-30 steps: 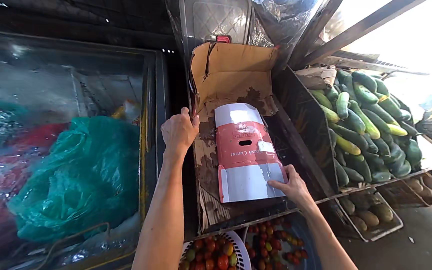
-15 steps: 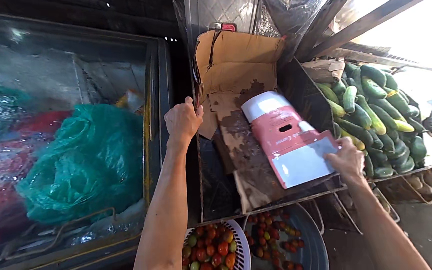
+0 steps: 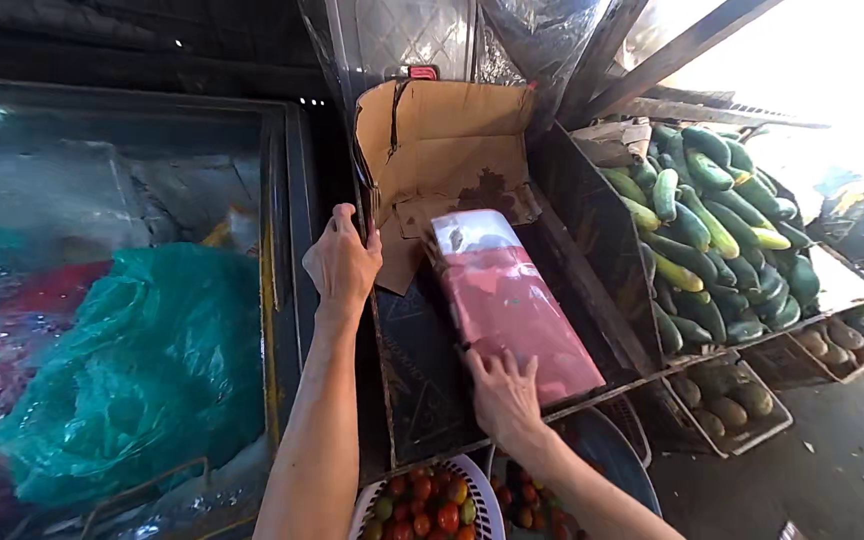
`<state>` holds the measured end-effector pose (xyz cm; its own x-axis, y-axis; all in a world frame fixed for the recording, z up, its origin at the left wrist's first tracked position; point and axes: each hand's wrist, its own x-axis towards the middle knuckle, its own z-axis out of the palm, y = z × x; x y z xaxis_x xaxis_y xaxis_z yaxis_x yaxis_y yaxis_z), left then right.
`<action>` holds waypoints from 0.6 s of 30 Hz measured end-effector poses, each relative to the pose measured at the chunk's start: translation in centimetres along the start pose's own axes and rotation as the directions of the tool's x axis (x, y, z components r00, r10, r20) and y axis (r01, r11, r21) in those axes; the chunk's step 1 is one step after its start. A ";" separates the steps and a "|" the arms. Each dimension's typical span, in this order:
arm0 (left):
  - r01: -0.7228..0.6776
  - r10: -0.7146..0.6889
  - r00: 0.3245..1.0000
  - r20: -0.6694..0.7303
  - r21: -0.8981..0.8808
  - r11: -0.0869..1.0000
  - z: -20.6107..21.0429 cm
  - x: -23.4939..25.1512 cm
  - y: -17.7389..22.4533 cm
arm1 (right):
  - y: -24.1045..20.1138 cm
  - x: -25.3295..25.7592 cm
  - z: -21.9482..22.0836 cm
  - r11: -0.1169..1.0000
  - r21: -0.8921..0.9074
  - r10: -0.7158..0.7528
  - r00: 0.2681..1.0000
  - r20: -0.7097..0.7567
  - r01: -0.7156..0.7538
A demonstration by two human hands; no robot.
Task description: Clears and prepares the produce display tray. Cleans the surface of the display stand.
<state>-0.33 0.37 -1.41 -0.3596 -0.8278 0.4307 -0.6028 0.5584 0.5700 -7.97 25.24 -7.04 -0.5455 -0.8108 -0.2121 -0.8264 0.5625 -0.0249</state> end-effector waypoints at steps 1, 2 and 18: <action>-0.090 0.088 0.992 -0.085 -0.022 0.996 0.1 -0.4 0.1 | -0.6 0.7 0.2 1.000 -0.009 0.019 0.986 0.168 -0.018; -0.191 0.186 0.972 -0.141 -0.021 0.981 0.0 -1.0 0.4 | -0.8 0.9 0.5 1.000 0.000 0.010 0.975 0.224 -0.010; 0.927 -0.288 0.315 0.904 -0.227 0.300 6.7 -8.3 9.2 | 19.0 5.6 -0.8 0.483 0.798 0.294 0.925 0.240 -0.360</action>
<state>-7.71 12.02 -4.41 -0.5835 -0.4710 -0.6616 -0.3523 -0.5872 0.7288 -26.80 31.23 -7.88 -0.7143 -0.5461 -0.4377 -0.0912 0.6927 -0.7154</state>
